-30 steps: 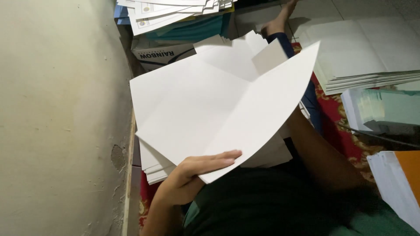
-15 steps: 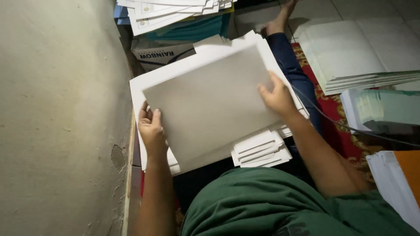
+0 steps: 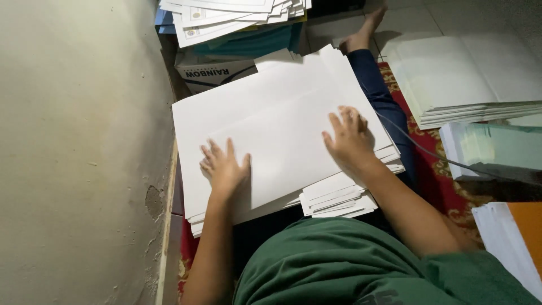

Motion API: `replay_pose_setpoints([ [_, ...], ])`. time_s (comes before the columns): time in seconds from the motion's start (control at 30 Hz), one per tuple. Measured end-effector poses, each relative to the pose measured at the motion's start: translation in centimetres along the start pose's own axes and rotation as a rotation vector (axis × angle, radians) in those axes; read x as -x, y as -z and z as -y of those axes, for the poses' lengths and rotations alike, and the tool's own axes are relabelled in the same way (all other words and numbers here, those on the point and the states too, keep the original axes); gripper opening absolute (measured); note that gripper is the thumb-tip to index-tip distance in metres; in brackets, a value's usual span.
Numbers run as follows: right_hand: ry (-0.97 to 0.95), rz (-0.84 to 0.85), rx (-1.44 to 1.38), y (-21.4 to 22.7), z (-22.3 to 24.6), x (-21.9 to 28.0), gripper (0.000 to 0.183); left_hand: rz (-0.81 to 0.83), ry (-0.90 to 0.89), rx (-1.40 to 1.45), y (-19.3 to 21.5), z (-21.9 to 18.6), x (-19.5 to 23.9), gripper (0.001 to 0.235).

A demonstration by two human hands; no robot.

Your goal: The person is manually folding individual sheets of paper from a large stack and placing them into a new pile.

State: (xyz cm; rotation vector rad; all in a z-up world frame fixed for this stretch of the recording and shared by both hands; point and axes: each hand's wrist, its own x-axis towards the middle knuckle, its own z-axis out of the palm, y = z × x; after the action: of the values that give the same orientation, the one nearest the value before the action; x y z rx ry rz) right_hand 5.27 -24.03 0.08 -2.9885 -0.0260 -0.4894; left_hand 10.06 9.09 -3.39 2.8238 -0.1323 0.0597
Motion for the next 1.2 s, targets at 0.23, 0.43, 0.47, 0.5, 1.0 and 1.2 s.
replay_pose_setpoints([
  [0.23,0.337,0.287,-0.067,1.0,-0.8,-1.8,0.077,0.077,-0.113,-0.122,-1.4,-5.2,0.8,0.080],
  [0.43,0.385,0.222,-0.005,-4.4,2.2,-5.4,0.082,-0.075,-0.237,-0.024,-2.4,-7.3,0.8,0.067],
  [0.47,0.518,0.137,0.014,-5.9,3.7,-5.5,0.084,-0.088,-0.246,-0.025,-2.5,-7.2,0.8,0.066],
  [0.5,0.649,0.047,0.032,-7.4,5.3,-5.6,0.087,-0.103,-0.257,-0.029,-2.5,-7.1,0.8,0.066],
  [1.0,-0.117,0.257,-0.030,-2.9,-2.0,-8.8,0.084,-0.063,0.031,0.004,2.0,-6.6,1.4,0.073],
  [1.2,0.055,0.107,0.062,-5.2,-0.6,-9.3,0.083,0.107,0.061,-0.099,0.6,-8.4,-1.1,0.079],
])
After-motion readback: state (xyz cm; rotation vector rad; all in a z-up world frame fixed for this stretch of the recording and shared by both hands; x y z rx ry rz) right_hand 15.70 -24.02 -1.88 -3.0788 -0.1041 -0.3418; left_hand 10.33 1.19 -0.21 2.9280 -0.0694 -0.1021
